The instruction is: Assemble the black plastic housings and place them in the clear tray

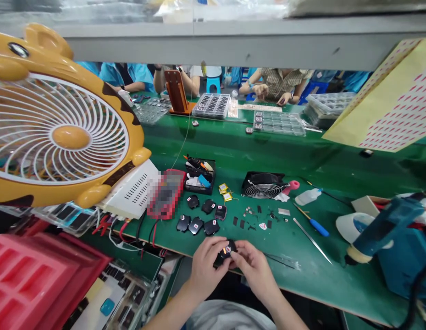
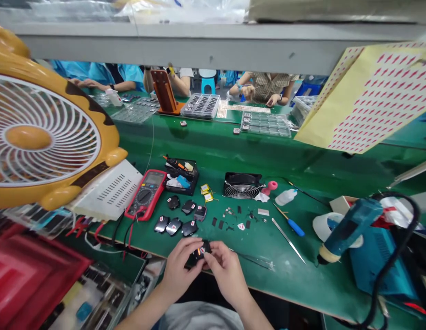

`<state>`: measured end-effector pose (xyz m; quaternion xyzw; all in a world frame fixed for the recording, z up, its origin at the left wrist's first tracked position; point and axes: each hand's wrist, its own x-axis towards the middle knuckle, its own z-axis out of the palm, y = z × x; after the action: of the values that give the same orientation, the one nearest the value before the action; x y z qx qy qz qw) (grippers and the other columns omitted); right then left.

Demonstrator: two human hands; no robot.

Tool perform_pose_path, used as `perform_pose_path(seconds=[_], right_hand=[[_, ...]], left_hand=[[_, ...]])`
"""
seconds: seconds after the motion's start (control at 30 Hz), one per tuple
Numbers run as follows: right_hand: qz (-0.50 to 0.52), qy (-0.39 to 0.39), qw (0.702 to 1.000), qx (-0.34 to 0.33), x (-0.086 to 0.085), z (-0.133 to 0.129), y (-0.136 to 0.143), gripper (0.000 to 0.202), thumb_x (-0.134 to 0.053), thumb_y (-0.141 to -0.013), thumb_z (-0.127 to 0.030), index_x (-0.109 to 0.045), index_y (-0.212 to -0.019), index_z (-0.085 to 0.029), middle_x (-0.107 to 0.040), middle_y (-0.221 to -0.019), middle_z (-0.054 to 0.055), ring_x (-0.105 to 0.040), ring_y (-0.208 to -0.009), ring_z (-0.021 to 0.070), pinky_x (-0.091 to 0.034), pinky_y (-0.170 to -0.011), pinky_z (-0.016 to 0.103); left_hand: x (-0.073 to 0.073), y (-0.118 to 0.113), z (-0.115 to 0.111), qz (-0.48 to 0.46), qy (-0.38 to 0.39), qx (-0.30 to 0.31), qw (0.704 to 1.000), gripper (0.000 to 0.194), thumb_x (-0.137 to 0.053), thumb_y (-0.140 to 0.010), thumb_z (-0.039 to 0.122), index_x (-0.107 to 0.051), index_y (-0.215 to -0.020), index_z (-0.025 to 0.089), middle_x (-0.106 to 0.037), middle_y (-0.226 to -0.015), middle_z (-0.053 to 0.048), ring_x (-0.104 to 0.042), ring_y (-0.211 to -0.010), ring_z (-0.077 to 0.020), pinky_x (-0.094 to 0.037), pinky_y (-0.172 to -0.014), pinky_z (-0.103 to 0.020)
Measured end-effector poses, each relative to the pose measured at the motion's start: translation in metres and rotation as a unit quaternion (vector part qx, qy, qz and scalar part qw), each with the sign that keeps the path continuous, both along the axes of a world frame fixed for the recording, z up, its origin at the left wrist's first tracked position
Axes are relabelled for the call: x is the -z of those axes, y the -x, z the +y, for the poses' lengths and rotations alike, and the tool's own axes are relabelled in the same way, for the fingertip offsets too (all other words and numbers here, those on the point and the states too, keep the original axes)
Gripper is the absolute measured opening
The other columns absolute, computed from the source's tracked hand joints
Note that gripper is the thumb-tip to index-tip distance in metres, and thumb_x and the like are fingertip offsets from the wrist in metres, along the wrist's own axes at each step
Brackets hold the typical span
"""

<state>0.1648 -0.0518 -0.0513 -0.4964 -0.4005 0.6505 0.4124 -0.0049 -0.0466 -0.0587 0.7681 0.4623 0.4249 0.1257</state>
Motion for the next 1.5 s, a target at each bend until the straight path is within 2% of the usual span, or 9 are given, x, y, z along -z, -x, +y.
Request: perform_pose_path(seconds=[0.57,0.73,0.83,0.9,1.0,1.1,1.3,1.4,1.5], right_hand=[[0.019,0.006,1.000,-0.007,-0.003,0.000,-0.006,0.055,-0.077,-0.084,-0.071,-0.070,-0.103,-0.020,-0.072,-0.078,0.001,-0.071,-0.071,0.0187,-0.064,-0.076,0.033],[-0.002,-0.007,1.000,-0.004,0.001,-0.004,-0.006,0.054,-0.077,-0.085,-0.071,-0.071,-0.101,-0.020,-0.073,-0.080,0.003,-0.070,-0.072,0.0190,-0.063,-0.072,0.031],[-0.009,-0.006,1.000,-0.007,0.001,-0.004,-0.005,0.055,-0.076,-0.085,-0.073,-0.071,-0.099,-0.020,-0.074,-0.079,0.004,-0.071,-0.071,0.0202,-0.064,-0.070,0.033],[-0.008,0.000,1.000,-0.015,-0.001,-0.004,-0.004,0.058,-0.076,-0.083,-0.075,-0.070,-0.098,-0.019,-0.075,-0.079,0.005,-0.073,-0.071,0.0222,-0.065,-0.070,0.034],[-0.019,0.003,1.000,-0.017,-0.002,-0.002,-0.003,0.063,-0.076,-0.080,-0.079,-0.070,-0.098,-0.019,-0.075,-0.076,0.005,-0.075,-0.070,0.0240,-0.065,-0.068,0.036],[-0.023,0.003,1.000,-0.013,-0.003,-0.002,-0.002,0.064,-0.075,-0.079,-0.080,-0.070,-0.098,-0.019,-0.074,-0.075,0.005,-0.076,-0.069,0.0242,-0.065,-0.068,0.036],[-0.011,0.014,1.000,0.003,-0.002,-0.005,-0.002,0.063,-0.078,-0.078,-0.078,-0.066,-0.102,-0.021,-0.073,-0.074,0.002,-0.074,-0.066,0.0221,-0.065,-0.067,0.035],[-0.004,0.024,1.000,-0.003,-0.003,0.001,-0.001,0.063,-0.081,-0.074,-0.078,-0.063,-0.097,-0.022,-0.072,-0.072,0.000,-0.075,-0.067,0.0223,-0.064,-0.067,0.034],[-0.003,0.017,1.000,-0.016,-0.004,0.005,0.003,0.062,-0.081,-0.072,-0.079,-0.064,-0.092,-0.022,-0.071,-0.071,-0.001,-0.074,-0.066,0.0203,-0.062,-0.069,0.032]], left_hand=[[-0.001,-0.006,0.002,-0.042,0.018,-0.008,0.999,0.018,-0.066,-0.096,0.020,-0.065,-0.113,0.023,-0.077,-0.107,-0.008,-0.076,-0.096,-0.0214,-0.066,-0.084,-0.034],[-0.005,-0.001,-0.002,-0.034,0.049,0.022,0.998,0.019,-0.069,-0.096,0.027,-0.067,-0.115,0.022,-0.078,-0.105,-0.008,-0.077,-0.097,-0.0231,-0.066,-0.087,-0.036],[-0.011,0.011,0.001,-0.039,0.116,0.030,0.992,0.025,-0.069,-0.097,0.031,-0.067,-0.121,0.024,-0.078,-0.111,-0.007,-0.075,-0.075,-0.0165,-0.065,-0.069,-0.028],[-0.013,0.022,0.007,0.001,0.121,-0.014,0.993,0.030,-0.065,-0.099,0.029,-0.066,-0.129,0.025,-0.077,-0.120,-0.007,-0.073,-0.068,-0.0142,-0.064,-0.063,-0.026],[-0.009,0.032,0.018,0.104,0.080,-0.083,0.988,0.038,-0.059,-0.100,0.020,-0.064,-0.137,0.026,-0.075,-0.129,-0.007,-0.078,-0.096,-0.0200,-0.066,-0.081,-0.030],[-0.003,0.029,0.023,0.147,0.065,-0.082,0.984,0.039,-0.058,-0.098,0.015,-0.066,-0.135,0.026,-0.075,-0.127,-0.006,-0.077,-0.105,-0.0202,-0.066,-0.084,-0.028],[-0.009,0.020,0.017,0.042,0.076,-0.015,0.996,0.030,-0.053,-0.105,0.022,-0.067,-0.131,0.025,-0.079,-0.116,-0.007,-0.078,-0.099,-0.0197,-0.065,-0.087,-0.030],[-0.016,0.030,0.009,-0.038,0.129,-0.002,0.991,0.029,-0.046,-0.107,0.022,-0.071,-0.122,0.022,-0.080,-0.105,-0.007,-0.077,-0.080,-0.0166,-0.065,-0.076,-0.027],[-0.019,0.033,0.002,-0.065,0.179,0.043,0.981,0.027,-0.060,-0.103,0.035,-0.071,-0.124,0.023,-0.080,-0.093,-0.004,-0.075,-0.070,-0.0167,-0.064,-0.066,-0.025]])
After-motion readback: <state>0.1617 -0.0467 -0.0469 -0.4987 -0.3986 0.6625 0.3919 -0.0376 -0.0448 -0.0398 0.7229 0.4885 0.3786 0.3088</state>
